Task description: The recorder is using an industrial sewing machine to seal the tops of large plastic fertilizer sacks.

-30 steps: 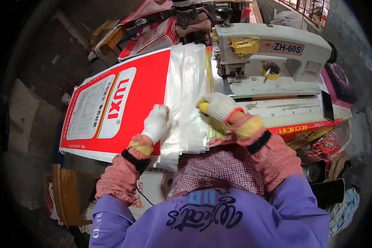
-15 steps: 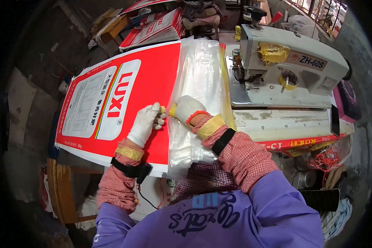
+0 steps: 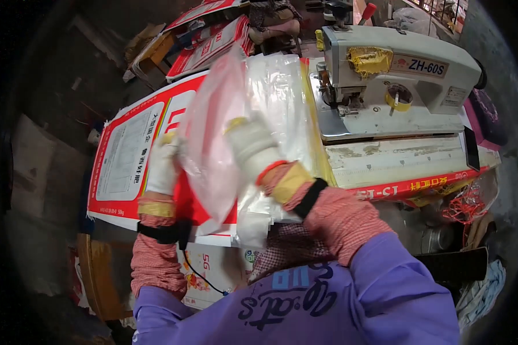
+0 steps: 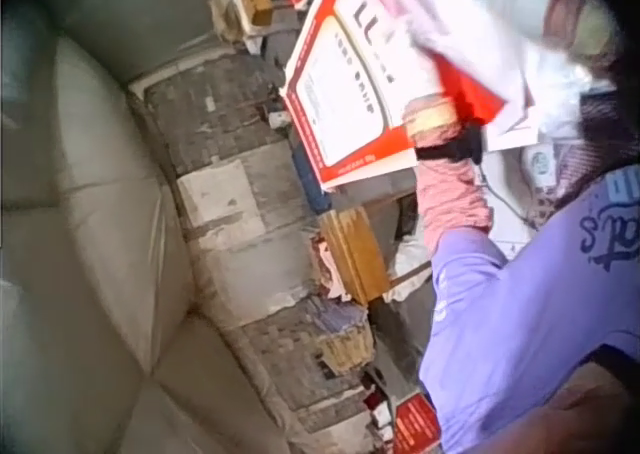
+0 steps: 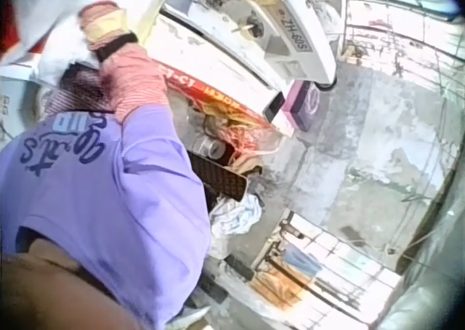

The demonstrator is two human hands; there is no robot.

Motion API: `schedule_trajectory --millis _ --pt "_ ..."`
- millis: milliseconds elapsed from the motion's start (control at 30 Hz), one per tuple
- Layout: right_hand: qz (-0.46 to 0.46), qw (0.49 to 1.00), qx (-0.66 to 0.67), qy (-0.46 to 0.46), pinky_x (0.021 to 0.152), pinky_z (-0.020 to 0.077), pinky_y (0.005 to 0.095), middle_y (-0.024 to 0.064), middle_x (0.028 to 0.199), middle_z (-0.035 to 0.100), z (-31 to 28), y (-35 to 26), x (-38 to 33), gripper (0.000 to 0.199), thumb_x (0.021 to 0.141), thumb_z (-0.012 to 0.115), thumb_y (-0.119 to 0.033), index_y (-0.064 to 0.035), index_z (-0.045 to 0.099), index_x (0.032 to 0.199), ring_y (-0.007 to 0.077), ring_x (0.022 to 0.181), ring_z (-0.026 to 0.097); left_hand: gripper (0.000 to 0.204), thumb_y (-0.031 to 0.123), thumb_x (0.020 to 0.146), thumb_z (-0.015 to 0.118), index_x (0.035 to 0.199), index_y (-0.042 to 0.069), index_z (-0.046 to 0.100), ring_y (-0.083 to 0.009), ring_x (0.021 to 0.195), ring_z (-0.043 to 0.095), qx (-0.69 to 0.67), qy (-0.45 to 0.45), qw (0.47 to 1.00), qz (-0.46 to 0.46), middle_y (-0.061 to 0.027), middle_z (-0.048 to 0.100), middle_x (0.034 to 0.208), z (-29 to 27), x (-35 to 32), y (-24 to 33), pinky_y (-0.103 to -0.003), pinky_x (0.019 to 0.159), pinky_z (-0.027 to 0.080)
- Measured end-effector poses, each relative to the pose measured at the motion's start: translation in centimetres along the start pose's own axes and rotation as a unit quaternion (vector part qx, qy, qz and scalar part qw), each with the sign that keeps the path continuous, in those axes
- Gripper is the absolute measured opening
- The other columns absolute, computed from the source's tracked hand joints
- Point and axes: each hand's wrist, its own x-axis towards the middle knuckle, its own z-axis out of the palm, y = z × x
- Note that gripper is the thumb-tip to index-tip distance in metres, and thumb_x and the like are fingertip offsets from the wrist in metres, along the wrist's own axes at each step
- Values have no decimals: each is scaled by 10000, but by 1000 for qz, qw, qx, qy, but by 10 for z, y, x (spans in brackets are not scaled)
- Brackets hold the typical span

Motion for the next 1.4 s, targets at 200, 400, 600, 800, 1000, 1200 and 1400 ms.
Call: schedule_trajectory --millis 200,400,600,800,1000,1200,1400 --pt "-344 848 313 -252 537 467 428 187 609 583 14 -115 -70 329 737 567 -313 -12 631 621 341 562 575 29 33 825 504 827 11 485 -65 538 469 59 -61 996 6 -37 536 698 33 -21 47 -191 491 384" --pt "-439 793 390 -161 521 446 388 122 637 595 42 -101 -36 174 700 582 -248 -89 645 667 304 580 564 46 37 812 499 855 22 491 -66 544 449 98 -31 995 3 -14 502 670 17 -56 66 -189 503 377" --pt "359 667 647 88 697 464 389 222 847 609 175 77 90 397 840 427 -389 -37 609 859 360 784 582 98 30 829 487 910 41 541 -82 624 498 246 -228 940 -63 -12 528 729 27 -61 60 -215 571 420" --pt "439 815 377 29 845 405 371 137 1146 547 95 70 158 589 907 226 -503 -58 500 1177 292 983 540 106 -12 760 474 805 39 555 -156 657 551 342 -581 727 -133 -59 556 712 1 -78 69 -278 597 457" --pt "303 791 531 14 700 467 312 119 989 599 117 32 142 391 910 390 -331 -75 470 1195 250 805 592 221 76 721 656 924 28 579 -215 787 557 494 -402 764 103 -83 573 788 62 91 134 -320 735 452" --pt "-73 926 31 -370 658 468 354 144 937 612 35 6 148 308 854 466 -260 -75 577 1075 282 821 597 349 144 561 666 885 69 563 -246 833 547 709 -248 497 434 -65 548 886 111 182 73 -347 692 448" --pt "28 925 320 -204 747 449 358 145 940 619 80 12 111 372 838 507 -306 -77 512 1132 306 859 587 152 133 641 616 774 100 549 -247 691 596 790 -392 390 263 -69 563 749 119 158 39 -354 603 470"
